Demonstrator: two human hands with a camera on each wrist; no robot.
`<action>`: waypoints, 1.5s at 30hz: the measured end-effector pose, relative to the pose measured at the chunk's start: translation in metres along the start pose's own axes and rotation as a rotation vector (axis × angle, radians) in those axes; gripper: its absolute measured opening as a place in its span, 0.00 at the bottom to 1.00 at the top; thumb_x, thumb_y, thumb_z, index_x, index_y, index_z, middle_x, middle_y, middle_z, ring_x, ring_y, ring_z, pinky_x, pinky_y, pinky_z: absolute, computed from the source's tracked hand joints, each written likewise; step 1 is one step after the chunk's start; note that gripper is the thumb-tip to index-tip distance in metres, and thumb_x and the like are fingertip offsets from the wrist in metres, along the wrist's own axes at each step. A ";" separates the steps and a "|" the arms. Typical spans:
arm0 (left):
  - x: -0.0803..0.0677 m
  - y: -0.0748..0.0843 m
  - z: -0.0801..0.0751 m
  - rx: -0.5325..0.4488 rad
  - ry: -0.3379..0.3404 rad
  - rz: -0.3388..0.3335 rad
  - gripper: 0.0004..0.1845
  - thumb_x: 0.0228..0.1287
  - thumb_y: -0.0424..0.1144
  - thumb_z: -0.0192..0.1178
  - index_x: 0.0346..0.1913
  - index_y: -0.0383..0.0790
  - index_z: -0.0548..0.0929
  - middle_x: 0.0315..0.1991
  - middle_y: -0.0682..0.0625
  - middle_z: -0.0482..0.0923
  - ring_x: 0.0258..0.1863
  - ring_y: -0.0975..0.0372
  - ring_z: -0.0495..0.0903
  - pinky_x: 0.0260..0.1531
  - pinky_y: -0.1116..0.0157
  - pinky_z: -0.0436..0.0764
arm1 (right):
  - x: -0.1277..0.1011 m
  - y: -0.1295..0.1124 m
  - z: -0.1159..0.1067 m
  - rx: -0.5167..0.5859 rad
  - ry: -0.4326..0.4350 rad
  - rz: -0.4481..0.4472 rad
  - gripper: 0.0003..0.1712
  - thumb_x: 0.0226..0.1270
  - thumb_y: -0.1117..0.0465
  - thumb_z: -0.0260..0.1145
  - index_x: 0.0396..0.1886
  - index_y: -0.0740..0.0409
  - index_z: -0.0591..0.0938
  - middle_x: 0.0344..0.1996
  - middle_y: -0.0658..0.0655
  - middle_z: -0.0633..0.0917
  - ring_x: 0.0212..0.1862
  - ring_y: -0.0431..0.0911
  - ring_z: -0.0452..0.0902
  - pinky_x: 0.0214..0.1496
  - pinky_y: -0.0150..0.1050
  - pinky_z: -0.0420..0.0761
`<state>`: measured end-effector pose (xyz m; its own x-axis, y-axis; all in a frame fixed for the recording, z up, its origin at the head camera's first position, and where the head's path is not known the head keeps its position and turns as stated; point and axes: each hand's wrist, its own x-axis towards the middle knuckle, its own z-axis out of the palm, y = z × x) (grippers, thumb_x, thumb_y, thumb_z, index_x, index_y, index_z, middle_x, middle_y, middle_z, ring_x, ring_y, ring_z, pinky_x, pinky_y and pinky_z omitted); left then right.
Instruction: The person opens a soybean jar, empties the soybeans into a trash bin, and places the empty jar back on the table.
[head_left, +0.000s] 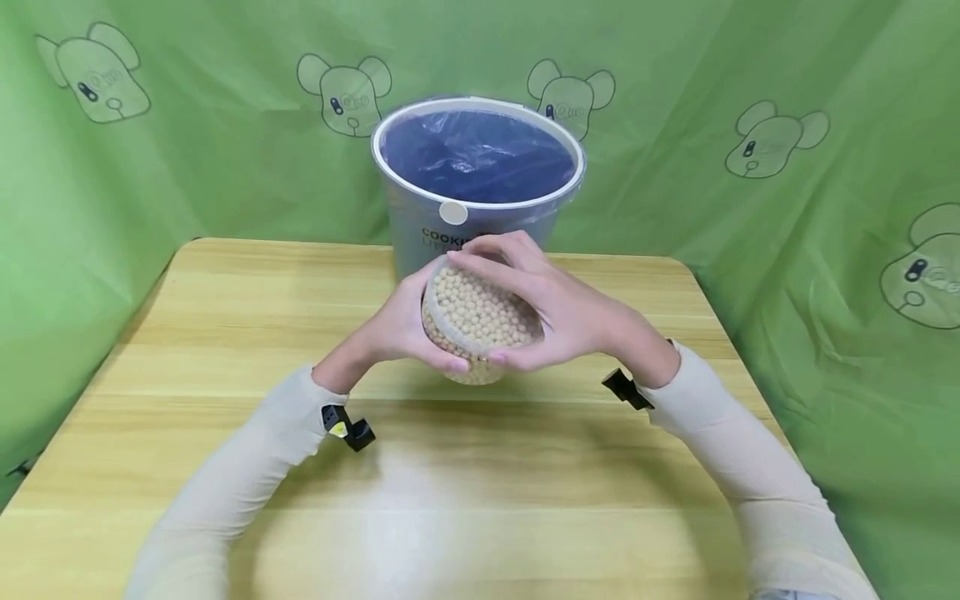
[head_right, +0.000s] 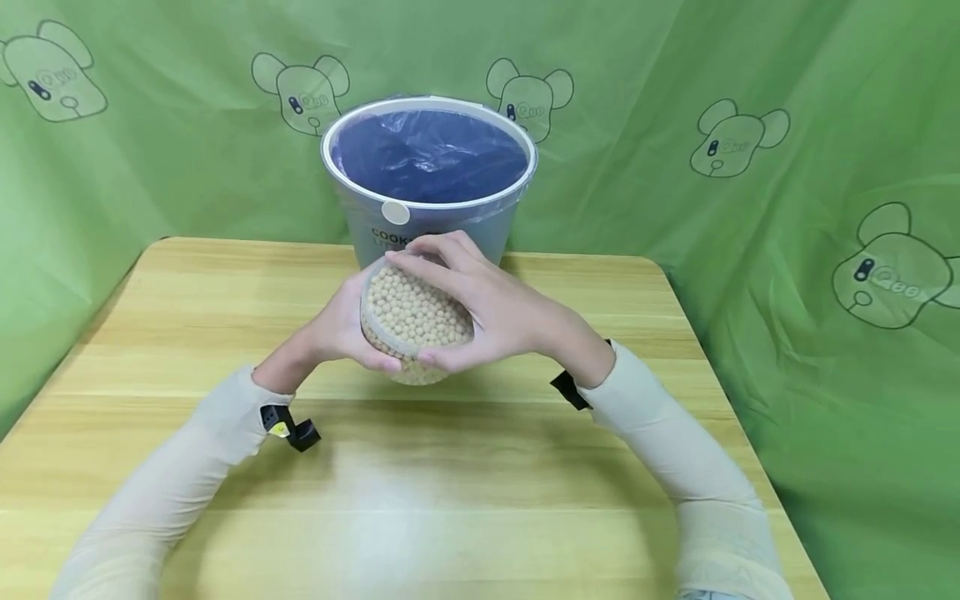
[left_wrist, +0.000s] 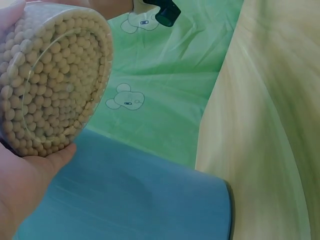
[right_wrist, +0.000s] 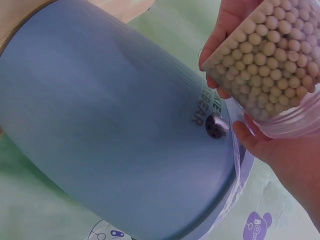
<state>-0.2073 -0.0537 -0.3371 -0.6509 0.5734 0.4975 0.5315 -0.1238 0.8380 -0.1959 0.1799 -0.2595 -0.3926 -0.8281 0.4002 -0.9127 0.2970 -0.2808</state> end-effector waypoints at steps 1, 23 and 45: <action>0.000 0.001 0.000 -0.007 -0.006 0.001 0.61 0.29 0.38 0.84 0.73 0.32 0.63 0.63 0.37 0.73 0.60 0.51 0.78 0.64 0.53 0.82 | 0.000 0.000 0.000 0.002 0.001 -0.007 0.57 0.48 0.39 0.73 0.78 0.53 0.65 0.71 0.60 0.68 0.69 0.51 0.61 0.67 0.52 0.71; -0.005 0.007 0.005 -0.017 -0.005 0.055 0.68 0.32 0.69 0.81 0.70 0.27 0.62 0.59 0.33 0.74 0.56 0.54 0.78 0.61 0.54 0.82 | 0.005 -0.009 -0.003 0.181 0.084 -0.069 0.56 0.61 0.23 0.56 0.77 0.58 0.66 0.72 0.61 0.68 0.70 0.52 0.61 0.67 0.54 0.68; -0.006 0.014 -0.009 -0.018 0.094 0.041 0.70 0.30 0.62 0.84 0.75 0.29 0.61 0.68 0.33 0.69 0.63 0.56 0.76 0.67 0.54 0.79 | -0.016 0.004 -0.022 0.164 0.342 0.030 0.56 0.55 0.30 0.68 0.75 0.61 0.68 0.73 0.62 0.71 0.69 0.55 0.62 0.67 0.58 0.68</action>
<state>-0.2007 -0.0664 -0.3264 -0.6771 0.4891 0.5498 0.5498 -0.1604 0.8198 -0.1959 0.2044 -0.2483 -0.4595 -0.6054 0.6499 -0.8807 0.2159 -0.4216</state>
